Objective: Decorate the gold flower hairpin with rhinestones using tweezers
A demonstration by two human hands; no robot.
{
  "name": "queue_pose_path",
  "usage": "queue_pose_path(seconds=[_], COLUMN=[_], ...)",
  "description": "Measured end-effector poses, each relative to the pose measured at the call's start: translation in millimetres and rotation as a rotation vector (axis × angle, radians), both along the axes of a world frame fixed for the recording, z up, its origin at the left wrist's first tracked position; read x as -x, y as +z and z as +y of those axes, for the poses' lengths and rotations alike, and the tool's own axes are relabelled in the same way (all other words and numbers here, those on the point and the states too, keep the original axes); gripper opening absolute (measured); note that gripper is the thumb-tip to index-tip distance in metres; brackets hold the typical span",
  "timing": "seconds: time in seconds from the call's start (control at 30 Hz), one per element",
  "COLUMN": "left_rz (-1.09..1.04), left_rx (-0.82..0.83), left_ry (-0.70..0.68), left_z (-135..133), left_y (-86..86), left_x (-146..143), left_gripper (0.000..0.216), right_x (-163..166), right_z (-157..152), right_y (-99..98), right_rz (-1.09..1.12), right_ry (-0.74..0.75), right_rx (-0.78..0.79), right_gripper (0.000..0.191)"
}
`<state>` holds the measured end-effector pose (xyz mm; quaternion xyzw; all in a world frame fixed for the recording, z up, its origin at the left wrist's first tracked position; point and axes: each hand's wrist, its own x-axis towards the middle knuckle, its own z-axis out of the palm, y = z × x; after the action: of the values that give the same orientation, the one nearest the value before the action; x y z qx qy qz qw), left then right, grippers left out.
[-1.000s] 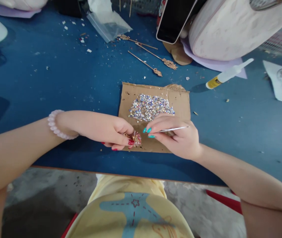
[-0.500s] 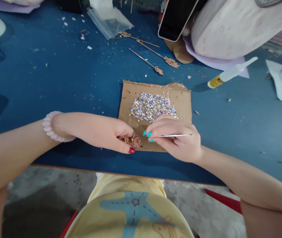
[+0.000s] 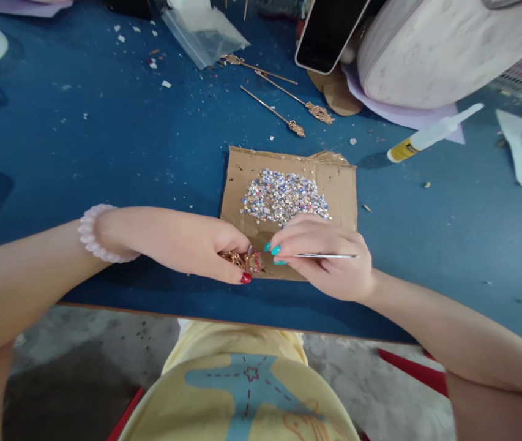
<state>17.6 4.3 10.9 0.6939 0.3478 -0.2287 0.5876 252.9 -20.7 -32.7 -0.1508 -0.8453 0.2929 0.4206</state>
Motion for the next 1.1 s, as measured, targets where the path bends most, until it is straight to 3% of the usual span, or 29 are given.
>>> queue_pose_path(seconds=[0.4,1.1], left_rz=[-0.015,-0.009], left_rx=[-0.021,-0.020], left_ry=[-0.001,-0.007], left_z=[-2.6,-1.4], left_y=[6.7,-3.0], left_x=[-0.5,0.7], left_gripper=[0.019,0.022], right_x=[-1.6,-1.6], right_z=[-1.2,-1.6], right_y=[0.2,1.1], right_rz=[-0.012,-0.037], right_ry=[0.011,0.008], right_rx=[-0.002,-0.004], right_gripper=[0.011,0.011])
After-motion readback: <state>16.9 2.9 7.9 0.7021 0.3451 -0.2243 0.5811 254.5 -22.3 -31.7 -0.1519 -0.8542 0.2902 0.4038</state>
